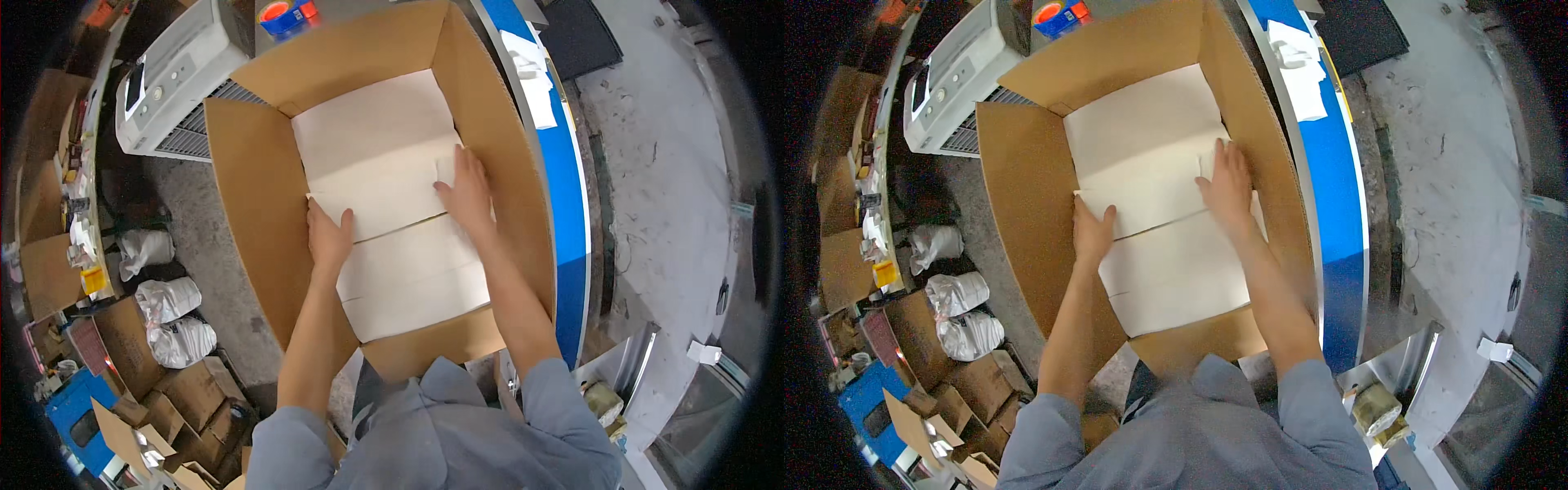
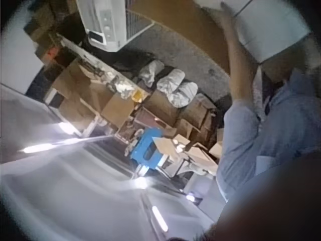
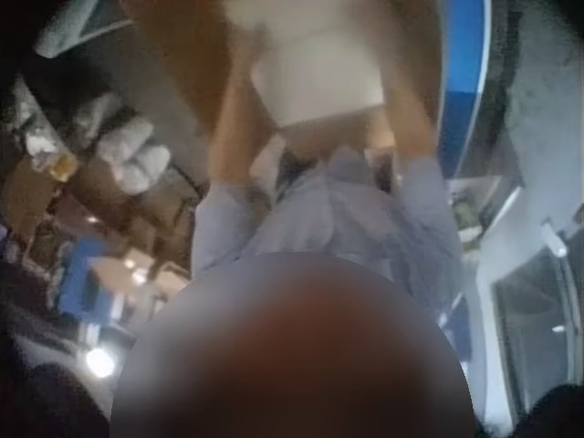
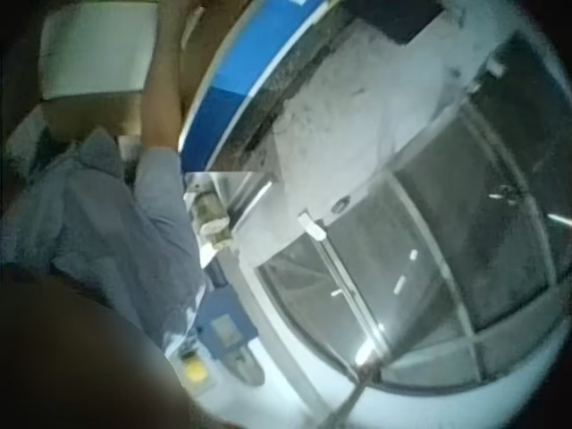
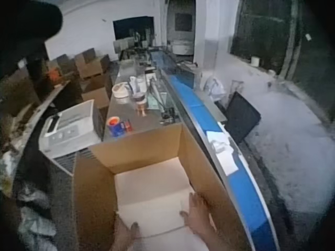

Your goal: Collecting stacks of paper napkins from a production machine and packing them neatly into a cardboard box.

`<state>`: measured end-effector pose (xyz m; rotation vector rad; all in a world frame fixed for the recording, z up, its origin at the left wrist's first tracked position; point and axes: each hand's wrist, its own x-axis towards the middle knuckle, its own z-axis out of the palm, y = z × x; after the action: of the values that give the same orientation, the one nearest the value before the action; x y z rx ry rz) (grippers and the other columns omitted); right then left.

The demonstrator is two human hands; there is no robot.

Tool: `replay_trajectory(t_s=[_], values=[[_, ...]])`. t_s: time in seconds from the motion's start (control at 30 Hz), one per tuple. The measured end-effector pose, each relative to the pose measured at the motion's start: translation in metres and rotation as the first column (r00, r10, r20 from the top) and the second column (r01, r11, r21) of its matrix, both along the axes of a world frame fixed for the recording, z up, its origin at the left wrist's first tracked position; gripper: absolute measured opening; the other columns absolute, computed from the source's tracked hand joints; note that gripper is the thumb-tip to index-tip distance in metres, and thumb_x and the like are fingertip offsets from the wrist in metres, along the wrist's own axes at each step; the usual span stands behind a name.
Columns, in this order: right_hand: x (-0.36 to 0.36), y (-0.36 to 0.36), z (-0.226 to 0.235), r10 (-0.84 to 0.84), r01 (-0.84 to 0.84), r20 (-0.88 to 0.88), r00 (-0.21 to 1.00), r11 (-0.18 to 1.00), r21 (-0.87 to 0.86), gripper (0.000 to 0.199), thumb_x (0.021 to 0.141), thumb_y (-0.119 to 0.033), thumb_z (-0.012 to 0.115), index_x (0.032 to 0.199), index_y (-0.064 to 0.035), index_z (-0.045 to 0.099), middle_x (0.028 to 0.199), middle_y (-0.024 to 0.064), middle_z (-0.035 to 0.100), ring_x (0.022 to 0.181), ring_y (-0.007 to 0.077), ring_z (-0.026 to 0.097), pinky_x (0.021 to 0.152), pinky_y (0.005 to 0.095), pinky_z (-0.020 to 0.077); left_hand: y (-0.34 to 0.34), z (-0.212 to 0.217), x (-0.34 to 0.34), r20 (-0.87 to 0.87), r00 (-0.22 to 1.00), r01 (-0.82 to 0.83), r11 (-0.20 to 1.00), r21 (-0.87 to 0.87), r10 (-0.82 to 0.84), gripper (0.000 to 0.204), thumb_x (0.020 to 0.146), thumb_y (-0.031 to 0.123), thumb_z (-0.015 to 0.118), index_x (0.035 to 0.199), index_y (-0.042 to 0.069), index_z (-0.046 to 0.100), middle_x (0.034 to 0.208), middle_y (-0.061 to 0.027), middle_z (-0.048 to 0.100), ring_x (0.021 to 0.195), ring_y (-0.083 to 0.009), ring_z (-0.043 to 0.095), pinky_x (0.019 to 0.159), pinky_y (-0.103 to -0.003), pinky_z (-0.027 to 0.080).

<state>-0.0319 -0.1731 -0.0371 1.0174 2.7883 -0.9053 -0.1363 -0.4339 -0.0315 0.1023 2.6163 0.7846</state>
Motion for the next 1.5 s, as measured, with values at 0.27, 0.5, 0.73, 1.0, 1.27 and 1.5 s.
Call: replay_trajectory(t_s=[0.27, 0.5, 0.73, 1.0, 1.27, 1.5], values=[[0.042, -0.062, -0.038, 0.236, -0.219, -0.009, 0.972, 0.916, 0.337, 0.073, 0.098, -0.039, 0.064, 0.153, 0.0025, 0.039, 0.165, 0.0226, 0.029, 0.153, 0.0421, 0.024, 0.122, 0.0604, 0.0231, -0.002, 0.020, 0.041, -0.051, 0.996, 0.068, 0.997, -0.029, -0.069, 0.084, 0.097, 0.027, 0.068, 0.156, -0.012, 0.022, 0.155, -0.0308, 0.037, 0.140, -0.0466, 0.043, 0.116, -0.048, 0.038], [0.049, -0.055, -0.034, 0.282, -0.278, 0.026, 0.959, 0.923, 0.268, 0.070, 0.100, -0.036, 0.061, 0.153, 0.0035, 0.038, 0.163, 0.0233, 0.032, 0.151, 0.0442, 0.027, 0.121, 0.0596, 0.0235, -0.016, 0.035, 0.051, -0.028, 0.994, 0.101, 0.994, -0.037, -0.102, 0.077, 0.098, 0.024, 0.066, 0.155, -0.010, 0.026, 0.154, -0.0310, 0.038, 0.143, -0.0455, 0.040, 0.115, -0.049, 0.040], [0.005, -0.006, -0.046, 0.163, -0.085, -0.153, 0.975, 0.903, 0.422, 0.071, 0.102, -0.042, 0.058, 0.155, 0.0008, 0.037, 0.162, 0.0269, 0.031, 0.151, 0.0462, 0.025, 0.121, 0.0592, 0.0237, 0.002, -0.007, -0.001, -0.378, 0.844, 0.303, 0.920, -0.249, -0.380, 0.075, 0.099, 0.035, 0.063, 0.153, -0.008, 0.034, 0.160, -0.0323, 0.030, 0.149, -0.0487, 0.028, 0.123, -0.054, 0.025], [0.029, -0.001, -0.051, 0.165, -0.071, -0.217, 0.962, 0.920, 0.384, 0.055, 0.102, -0.035, 0.060, 0.146, -0.0040, 0.051, 0.161, 0.0260, 0.034, 0.150, 0.0458, 0.028, 0.122, 0.0546, 0.0248, 0.015, -0.023, 0.018, -0.390, 0.822, 0.369, 0.910, -0.190, -0.415, 0.077, 0.096, 0.040, 0.067, 0.152, -0.006, 0.038, 0.159, -0.0301, 0.034, 0.152, -0.0445, 0.026, 0.124, -0.056, 0.021], [0.041, -0.013, -0.062, -0.009, 0.124, -0.423, 0.906, 0.962, 0.245, 0.038, 0.092, -0.015, 0.072, 0.128, -0.0061, 0.068, 0.151, 0.0222, 0.050, 0.142, 0.0431, 0.043, 0.117, 0.0510, 0.0366, 0.145, -0.001, 0.004, -0.419, 0.713, 0.618, 0.786, -0.005, -0.563, 0.065, 0.090, 0.038, 0.074, 0.134, -0.006, 0.058, 0.138, -0.0246, 0.061, 0.133, -0.0409, 0.053, 0.111, -0.055, 0.041], [0.042, -0.010, -0.062, -0.065, 0.173, -0.467, 0.882, 0.966, 0.193, 0.037, 0.095, -0.016, 0.070, 0.130, -0.0064, 0.067, 0.150, 0.0178, 0.053, 0.142, 0.0392, 0.045, 0.116, 0.0473, 0.0388, 0.164, -0.030, -0.018, -0.121, 0.814, 0.581, 0.790, 0.194, -0.568, 0.043, 0.089, 0.033, 0.075, 0.122, 0.005, 0.072, 0.118, -0.0196, 0.074, 0.109, -0.0366, 0.071, 0.094, -0.042, 0.055]])
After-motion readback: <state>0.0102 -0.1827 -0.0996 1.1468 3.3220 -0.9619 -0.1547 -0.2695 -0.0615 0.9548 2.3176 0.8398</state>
